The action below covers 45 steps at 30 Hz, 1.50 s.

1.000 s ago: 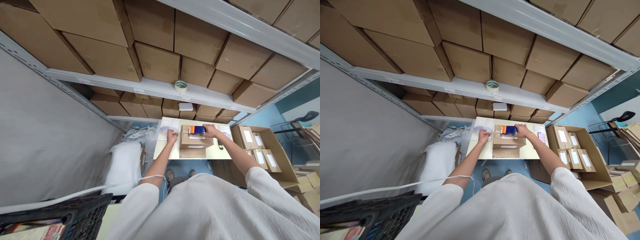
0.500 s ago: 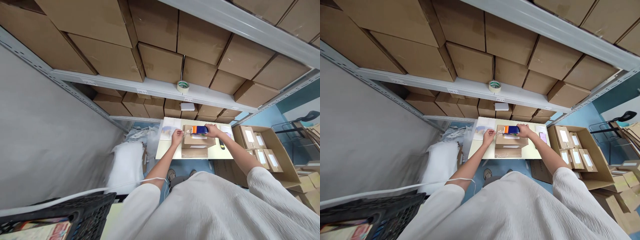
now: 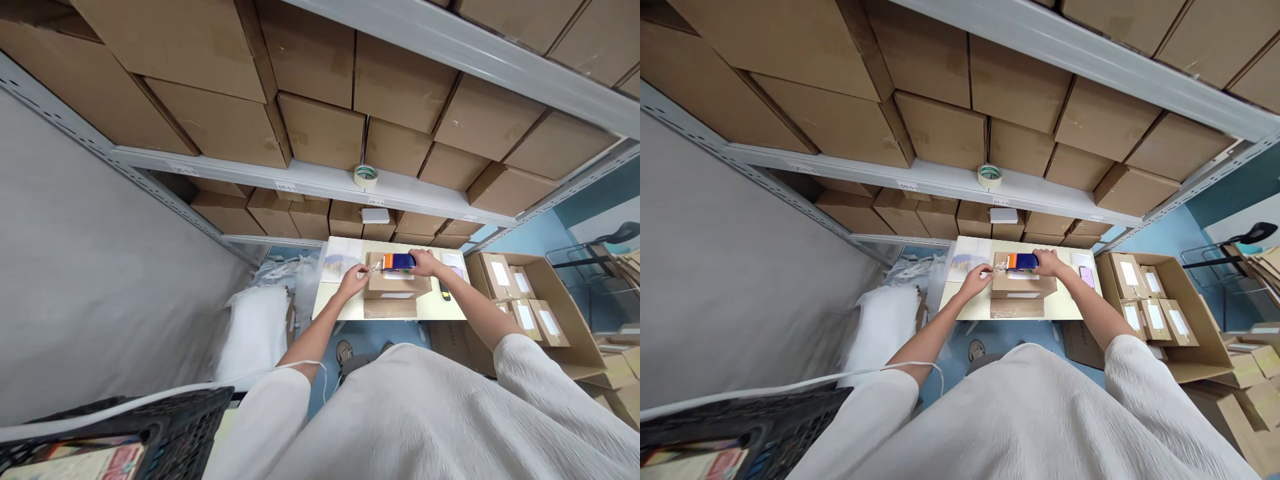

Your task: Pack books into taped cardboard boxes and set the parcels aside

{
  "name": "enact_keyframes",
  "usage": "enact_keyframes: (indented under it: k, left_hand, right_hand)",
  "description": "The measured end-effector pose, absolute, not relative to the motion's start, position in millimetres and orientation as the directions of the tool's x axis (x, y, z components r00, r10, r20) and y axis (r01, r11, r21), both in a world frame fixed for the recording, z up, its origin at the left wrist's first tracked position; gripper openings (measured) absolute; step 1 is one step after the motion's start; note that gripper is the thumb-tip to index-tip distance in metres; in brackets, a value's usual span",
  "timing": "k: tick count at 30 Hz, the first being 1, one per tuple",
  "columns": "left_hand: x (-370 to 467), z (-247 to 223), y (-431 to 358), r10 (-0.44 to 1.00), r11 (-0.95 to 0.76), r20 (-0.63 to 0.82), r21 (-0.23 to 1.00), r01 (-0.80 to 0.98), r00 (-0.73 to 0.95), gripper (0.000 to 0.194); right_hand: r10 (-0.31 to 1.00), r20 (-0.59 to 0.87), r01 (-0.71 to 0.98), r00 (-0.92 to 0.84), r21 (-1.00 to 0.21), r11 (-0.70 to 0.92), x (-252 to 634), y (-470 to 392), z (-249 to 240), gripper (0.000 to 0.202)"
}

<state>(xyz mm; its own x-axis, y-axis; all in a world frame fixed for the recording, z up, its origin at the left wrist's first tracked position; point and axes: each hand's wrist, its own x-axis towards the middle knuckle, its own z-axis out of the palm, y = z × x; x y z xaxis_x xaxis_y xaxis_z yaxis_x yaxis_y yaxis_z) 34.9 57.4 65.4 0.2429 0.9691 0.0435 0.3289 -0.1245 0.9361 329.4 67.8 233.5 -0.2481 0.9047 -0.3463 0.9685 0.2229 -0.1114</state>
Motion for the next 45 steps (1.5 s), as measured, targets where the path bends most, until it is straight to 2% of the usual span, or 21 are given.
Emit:
enact_keyframes:
  k: [4, 10, 15, 21, 23, 25, 27, 29, 34, 40, 45]
  left_hand:
    - [32.0, 68.5, 49.7, 0.958, -0.188, 0.094, 0.918, 0.348, 0.271, 0.021]
    - [30.0, 72.8, 43.5, 0.945, -0.243, 0.126, 0.89, 0.385, 0.303, 0.021]
    - [34.4, 73.4, 33.5, 0.964, -0.192, 0.08, 0.871, 0.453, 0.255, 0.021]
    - [41.8, 77.5, 29.5, 0.986, -0.142, 0.057, 0.77, 0.622, 0.154, 0.025]
    - [47.1, 80.4, 34.7, 0.981, -0.186, 0.116, 0.768, 0.613, 0.153, 0.036]
    - [53.8, 82.0, 39.6, 0.954, -0.282, 0.155, 0.755, 0.592, 0.257, 0.057]
    - [60.1, 81.5, 41.5, 0.911, -0.355, 0.122, 0.719, 0.598, 0.394, 0.072]
    - [64.2, 79.1, 40.4, 0.89, -0.366, 0.047, 0.667, 0.649, 0.453, 0.078]
    - [65.8, 75.0, 37.7, 0.894, -0.344, -0.05, 0.562, 0.752, 0.446, 0.079]
    - [68.6, 79.9, 38.4, 0.894, -0.379, -0.02, 0.502, 0.777, 0.449, 0.077]
    - [72.3, 80.9, 36.4, 0.897, -0.38, -0.014, 0.485, 0.788, 0.441, 0.076]
  right_hand:
    - [0.903, -0.349, 0.968, -0.249, -0.117, 0.222, 329.1, 67.4, 234.0, 0.036]
    - [0.902, -0.35, 0.968, -0.253, -0.099, 0.232, 329.6, 67.4, 232.2, 0.035]
    - [0.901, -0.35, 0.967, -0.254, -0.098, 0.235, 331.4, 67.0, 230.0, 0.038]
    - [0.896, -0.357, 0.964, -0.265, -0.109, 0.242, 331.0, 64.5, 233.8, 0.035]
    - [0.892, -0.359, 0.961, -0.275, -0.123, 0.247, 329.7, 63.8, 235.9, 0.035]
    - [0.888, -0.366, 0.961, -0.277, -0.126, 0.248, 328.1, 63.5, 238.1, 0.034]
    - [0.883, -0.377, 0.96, -0.28, -0.119, 0.253, 326.9, 63.5, 240.1, 0.035]
    - [0.87, -0.397, 0.956, -0.291, -0.103, 0.273, 326.7, 63.6, 242.0, 0.035]
    - [0.842, -0.433, 0.942, -0.323, -0.066, 0.328, 331.1, 64.1, 244.4, 0.035]
    - [0.814, -0.46, 0.927, -0.354, -0.057, 0.371, 344.1, 63.9, 244.5, 0.038]
    - [0.803, -0.453, 0.917, -0.386, -0.094, 0.388, 363.3, 59.3, 243.3, 0.043]
